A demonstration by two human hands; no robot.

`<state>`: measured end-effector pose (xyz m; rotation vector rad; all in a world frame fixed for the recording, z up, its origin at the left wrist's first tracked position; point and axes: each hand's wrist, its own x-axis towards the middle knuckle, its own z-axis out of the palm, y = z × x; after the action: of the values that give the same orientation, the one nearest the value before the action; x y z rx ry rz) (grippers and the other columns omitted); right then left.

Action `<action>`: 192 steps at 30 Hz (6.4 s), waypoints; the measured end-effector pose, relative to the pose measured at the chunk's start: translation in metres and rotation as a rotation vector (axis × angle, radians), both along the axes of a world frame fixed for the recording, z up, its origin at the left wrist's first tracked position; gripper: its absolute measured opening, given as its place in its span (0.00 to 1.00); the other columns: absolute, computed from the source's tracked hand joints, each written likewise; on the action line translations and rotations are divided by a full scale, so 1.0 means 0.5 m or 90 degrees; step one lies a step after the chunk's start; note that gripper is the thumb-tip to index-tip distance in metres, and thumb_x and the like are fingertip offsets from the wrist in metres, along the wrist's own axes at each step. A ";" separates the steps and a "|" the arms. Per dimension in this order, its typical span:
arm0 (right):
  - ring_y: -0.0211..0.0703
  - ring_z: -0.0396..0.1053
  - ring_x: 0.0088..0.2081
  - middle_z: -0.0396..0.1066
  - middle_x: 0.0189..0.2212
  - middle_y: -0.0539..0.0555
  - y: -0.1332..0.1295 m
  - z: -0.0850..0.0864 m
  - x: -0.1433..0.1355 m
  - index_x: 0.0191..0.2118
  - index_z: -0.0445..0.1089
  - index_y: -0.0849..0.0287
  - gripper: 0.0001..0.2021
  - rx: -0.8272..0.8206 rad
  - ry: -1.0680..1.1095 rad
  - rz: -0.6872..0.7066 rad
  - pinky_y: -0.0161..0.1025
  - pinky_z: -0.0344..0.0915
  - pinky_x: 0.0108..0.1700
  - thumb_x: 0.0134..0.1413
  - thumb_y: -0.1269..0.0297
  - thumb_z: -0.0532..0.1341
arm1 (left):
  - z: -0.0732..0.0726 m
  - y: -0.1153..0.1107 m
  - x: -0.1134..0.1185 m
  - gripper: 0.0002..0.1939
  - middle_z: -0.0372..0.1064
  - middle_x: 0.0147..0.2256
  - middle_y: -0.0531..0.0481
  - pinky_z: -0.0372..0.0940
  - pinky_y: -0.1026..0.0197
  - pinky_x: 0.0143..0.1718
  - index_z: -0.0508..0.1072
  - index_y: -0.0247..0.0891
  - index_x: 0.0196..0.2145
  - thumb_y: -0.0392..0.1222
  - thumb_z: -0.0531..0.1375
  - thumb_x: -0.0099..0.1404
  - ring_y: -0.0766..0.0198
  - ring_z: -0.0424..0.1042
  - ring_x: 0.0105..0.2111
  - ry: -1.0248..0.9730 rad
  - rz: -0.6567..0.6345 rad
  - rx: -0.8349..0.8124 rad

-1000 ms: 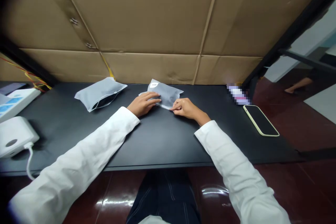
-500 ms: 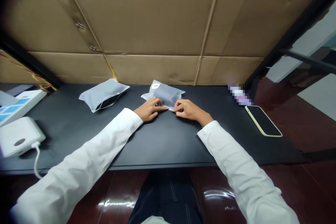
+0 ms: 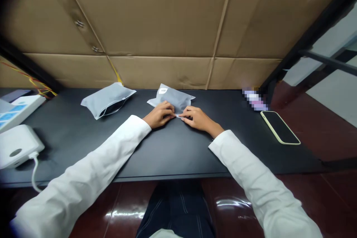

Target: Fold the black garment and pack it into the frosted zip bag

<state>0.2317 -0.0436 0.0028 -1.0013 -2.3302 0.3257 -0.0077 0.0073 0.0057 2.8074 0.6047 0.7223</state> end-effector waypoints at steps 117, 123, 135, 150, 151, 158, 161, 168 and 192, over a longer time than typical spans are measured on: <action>0.46 0.66 0.39 0.68 0.39 0.59 -0.038 0.017 -0.002 0.49 0.73 0.58 0.14 0.144 -0.173 -0.016 0.43 0.67 0.44 0.62 0.69 0.54 | 0.008 -0.054 -0.068 0.26 0.67 0.53 0.37 0.58 0.42 0.53 0.68 0.37 0.57 0.56 0.54 0.69 0.46 0.66 0.53 0.150 0.256 0.046; 0.46 0.67 0.40 0.68 0.39 0.58 -0.038 0.015 -0.001 0.49 0.73 0.57 0.14 0.126 -0.153 -0.023 0.43 0.68 0.44 0.62 0.69 0.55 | 0.002 -0.045 -0.079 0.19 0.66 0.51 0.38 0.55 0.41 0.54 0.72 0.38 0.52 0.50 0.53 0.71 0.49 0.64 0.52 0.144 0.259 0.057; 0.47 0.67 0.42 0.68 0.39 0.58 -0.039 0.012 -0.003 0.50 0.74 0.57 0.15 0.115 -0.138 -0.029 0.44 0.69 0.45 0.62 0.69 0.55 | -0.007 -0.065 -0.080 0.24 0.61 0.53 0.37 0.55 0.39 0.53 0.69 0.43 0.57 0.57 0.50 0.71 0.46 0.61 0.52 0.176 0.318 0.065; 0.40 0.70 0.36 0.69 0.43 0.55 -0.024 0.019 0.030 0.49 0.75 0.53 0.16 -0.044 0.035 0.014 0.41 0.71 0.43 0.54 0.68 0.61 | 0.026 -0.074 -0.061 0.27 0.66 0.47 0.37 0.55 0.42 0.54 0.72 0.43 0.55 0.61 0.50 0.69 0.46 0.66 0.48 0.225 0.335 0.052; 0.39 0.70 0.34 0.70 0.42 0.55 -0.023 0.018 0.033 0.48 0.76 0.53 0.15 -0.049 0.061 0.006 0.41 0.72 0.41 0.54 0.68 0.61 | 0.022 -0.077 -0.061 0.28 0.65 0.49 0.36 0.54 0.41 0.54 0.71 0.43 0.57 0.62 0.50 0.69 0.45 0.65 0.50 0.225 0.335 0.053; 0.40 0.72 0.35 0.71 0.43 0.56 -0.031 0.011 0.023 0.42 0.77 0.56 0.11 -0.025 0.074 -0.059 0.43 0.73 0.42 0.53 0.68 0.62 | 0.004 -0.089 -0.060 0.27 0.61 0.55 0.38 0.52 0.33 0.55 0.64 0.57 0.61 0.64 0.50 0.68 0.41 0.57 0.58 0.202 0.310 0.030; 0.40 0.71 0.35 0.71 0.41 0.56 -0.037 0.014 0.017 0.41 0.76 0.57 0.10 0.003 0.011 -0.096 0.41 0.71 0.41 0.54 0.69 0.61 | 0.008 -0.087 -0.054 0.24 0.63 0.53 0.38 0.54 0.32 0.53 0.67 0.56 0.58 0.62 0.50 0.69 0.42 0.60 0.56 0.177 0.324 0.007; 0.42 0.68 0.32 0.70 0.31 0.54 -0.053 0.026 0.000 0.36 0.68 0.59 0.02 0.007 -0.154 -0.200 0.39 0.66 0.38 0.59 0.69 0.59 | 0.011 -0.090 -0.040 0.21 0.65 0.48 0.40 0.48 0.32 0.59 0.74 0.50 0.54 0.56 0.54 0.68 0.46 0.62 0.53 0.123 0.329 0.023; 0.40 0.68 0.31 0.71 0.33 0.53 -0.034 0.027 -0.019 0.38 0.72 0.57 0.11 -0.040 0.170 -0.154 0.39 0.68 0.36 0.59 0.54 0.61 | 0.000 -0.012 0.011 0.19 0.71 0.31 0.44 0.60 0.53 0.38 0.73 0.37 0.35 0.35 0.43 0.73 0.59 0.67 0.34 0.015 0.089 0.317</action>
<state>0.2221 -0.0608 0.0164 -1.1787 -1.9488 0.4110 -0.0021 0.0011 0.0058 3.2516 0.7144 0.9875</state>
